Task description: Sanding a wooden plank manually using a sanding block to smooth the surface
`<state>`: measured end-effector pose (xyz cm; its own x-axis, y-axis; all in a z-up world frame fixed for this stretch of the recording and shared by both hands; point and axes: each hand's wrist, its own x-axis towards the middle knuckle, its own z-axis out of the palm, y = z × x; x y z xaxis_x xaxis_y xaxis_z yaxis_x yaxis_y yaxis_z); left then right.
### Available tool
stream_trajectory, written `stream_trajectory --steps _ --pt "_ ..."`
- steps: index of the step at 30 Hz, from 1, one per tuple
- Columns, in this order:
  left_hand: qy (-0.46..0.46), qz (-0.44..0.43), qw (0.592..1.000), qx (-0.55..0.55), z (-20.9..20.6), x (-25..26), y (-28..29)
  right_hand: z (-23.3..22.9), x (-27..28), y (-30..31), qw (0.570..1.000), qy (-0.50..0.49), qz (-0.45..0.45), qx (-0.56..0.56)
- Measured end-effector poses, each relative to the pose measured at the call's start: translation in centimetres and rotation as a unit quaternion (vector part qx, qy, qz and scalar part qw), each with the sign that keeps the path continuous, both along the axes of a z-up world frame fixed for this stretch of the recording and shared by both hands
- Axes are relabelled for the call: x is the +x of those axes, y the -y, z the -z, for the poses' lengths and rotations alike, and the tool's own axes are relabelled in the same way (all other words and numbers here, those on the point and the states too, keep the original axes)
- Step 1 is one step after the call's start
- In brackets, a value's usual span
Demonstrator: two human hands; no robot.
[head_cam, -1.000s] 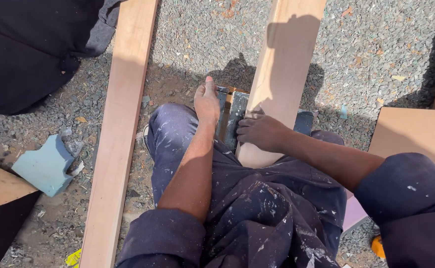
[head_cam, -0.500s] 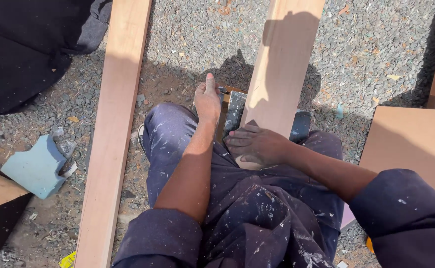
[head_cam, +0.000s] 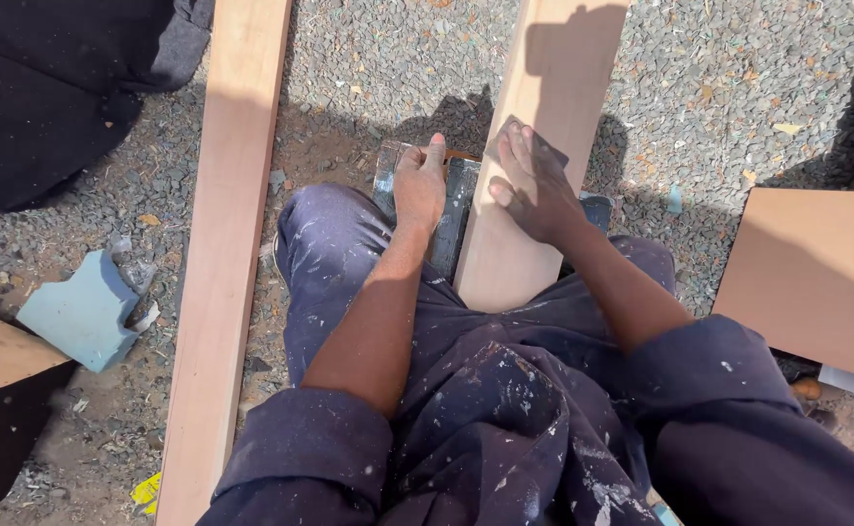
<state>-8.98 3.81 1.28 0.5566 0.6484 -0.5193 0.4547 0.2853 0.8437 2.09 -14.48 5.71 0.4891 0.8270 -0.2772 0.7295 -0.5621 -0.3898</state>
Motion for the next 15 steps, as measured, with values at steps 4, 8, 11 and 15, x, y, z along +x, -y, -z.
stream_trajectory --steps 4,8,11,15 --pt "0.003 0.011 1.000 0.008 -0.3 -1.8 0.3 0.2 -2.6 -1.7 0.994 -0.006 0.104 0.014" --pt "0.026 0.003 1.000 -0.018 0.0 -0.7 0.0 -2.1 -8.6 1.1 0.990 -0.005 -0.093 -0.101" --pt "0.030 0.004 0.999 -0.023 -1.3 -0.2 1.1 -1.8 -7.7 2.5 0.984 0.023 -0.135 -0.111" --pt "0.048 -0.031 0.998 -0.018 -2.2 -0.7 2.0 1.2 -1.9 -0.3 0.998 0.010 0.030 -0.050"
